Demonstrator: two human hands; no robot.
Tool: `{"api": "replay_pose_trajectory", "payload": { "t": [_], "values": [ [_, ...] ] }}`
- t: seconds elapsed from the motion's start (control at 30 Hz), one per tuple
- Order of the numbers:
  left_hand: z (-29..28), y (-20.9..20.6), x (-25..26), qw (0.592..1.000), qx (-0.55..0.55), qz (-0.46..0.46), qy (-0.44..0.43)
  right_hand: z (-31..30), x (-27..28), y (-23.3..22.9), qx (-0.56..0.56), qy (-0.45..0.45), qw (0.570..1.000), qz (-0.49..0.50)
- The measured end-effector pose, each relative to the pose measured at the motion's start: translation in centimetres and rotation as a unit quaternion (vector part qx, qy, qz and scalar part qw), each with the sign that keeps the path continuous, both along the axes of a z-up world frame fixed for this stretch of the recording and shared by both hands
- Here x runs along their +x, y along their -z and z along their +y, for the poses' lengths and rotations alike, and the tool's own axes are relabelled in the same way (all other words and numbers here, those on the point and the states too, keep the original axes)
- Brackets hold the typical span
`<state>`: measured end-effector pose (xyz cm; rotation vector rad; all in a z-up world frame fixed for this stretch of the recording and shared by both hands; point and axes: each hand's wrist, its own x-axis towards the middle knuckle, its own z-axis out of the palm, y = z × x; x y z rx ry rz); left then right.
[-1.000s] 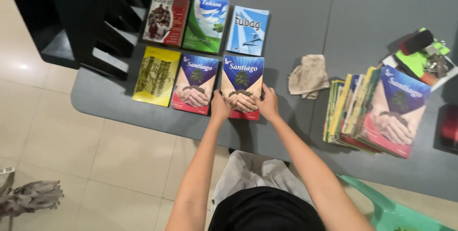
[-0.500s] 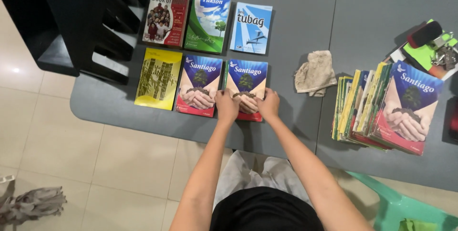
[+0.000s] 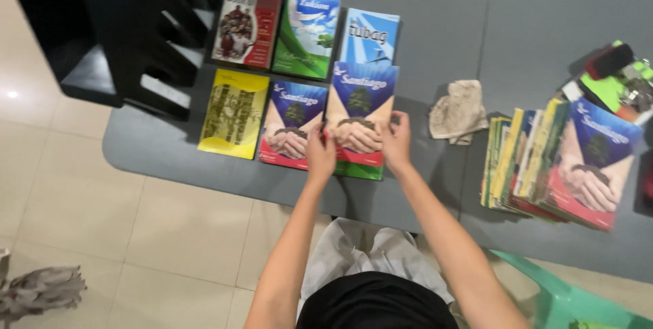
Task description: Sorting, cleaning, and stacking various books on a table.
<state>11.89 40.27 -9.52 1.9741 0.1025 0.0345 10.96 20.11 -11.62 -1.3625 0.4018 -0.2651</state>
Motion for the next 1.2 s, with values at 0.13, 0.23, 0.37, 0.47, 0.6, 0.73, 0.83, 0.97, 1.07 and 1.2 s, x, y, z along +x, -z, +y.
{"api": "replay_pose_trajectory", "payload": {
  "t": [0.13,0.23,0.37,0.47,0.6,0.73,0.83,0.97,1.07,1.2],
  "values": [
    [7.9,1.2,1.3,0.998,-0.013,-0.002,-0.067,7.4,2.5,2.8,0.083,-0.041,0.996,0.000],
    [12.6,2.0,2.3,0.991,0.057,-0.050,-0.108,12.2,3.3,3.1,-0.052,-0.104,0.993,0.034],
    [14.9,3.0,3.3,0.976,0.170,-0.073,-0.119,15.5,3.8,2.9,-0.238,-0.077,0.960,0.122],
    [14.7,2.7,3.0,0.969,0.205,-0.075,-0.111,16.1,3.3,3.0,-0.323,-0.070,0.935,0.129],
    [14.1,2.9,3.1,0.966,0.231,-0.061,-0.104,16.0,2.9,4.8,-0.436,-0.037,0.898,0.037],
    [13.8,3.3,3.4,0.968,0.233,-0.020,-0.086,17.3,2.6,4.1,-0.423,-0.057,0.903,0.052],
    [13.4,4.1,3.9,0.967,0.242,0.023,-0.079,17.6,2.4,4.7,-0.387,-0.122,0.905,0.126],
    [12.6,1.8,3.4,0.961,0.261,-0.020,-0.086,16.4,1.6,4.8,-0.394,-0.107,0.912,0.046],
    [9.6,-8.9,3.3,0.986,0.148,0.036,-0.073,12.8,1.0,1.5,-0.442,-0.058,0.894,0.035],
    [5.0,2.7,2.7,0.952,0.276,-0.106,0.075,7.3,0.0,-2.0,-0.525,0.012,0.838,0.145]
  ]
}}
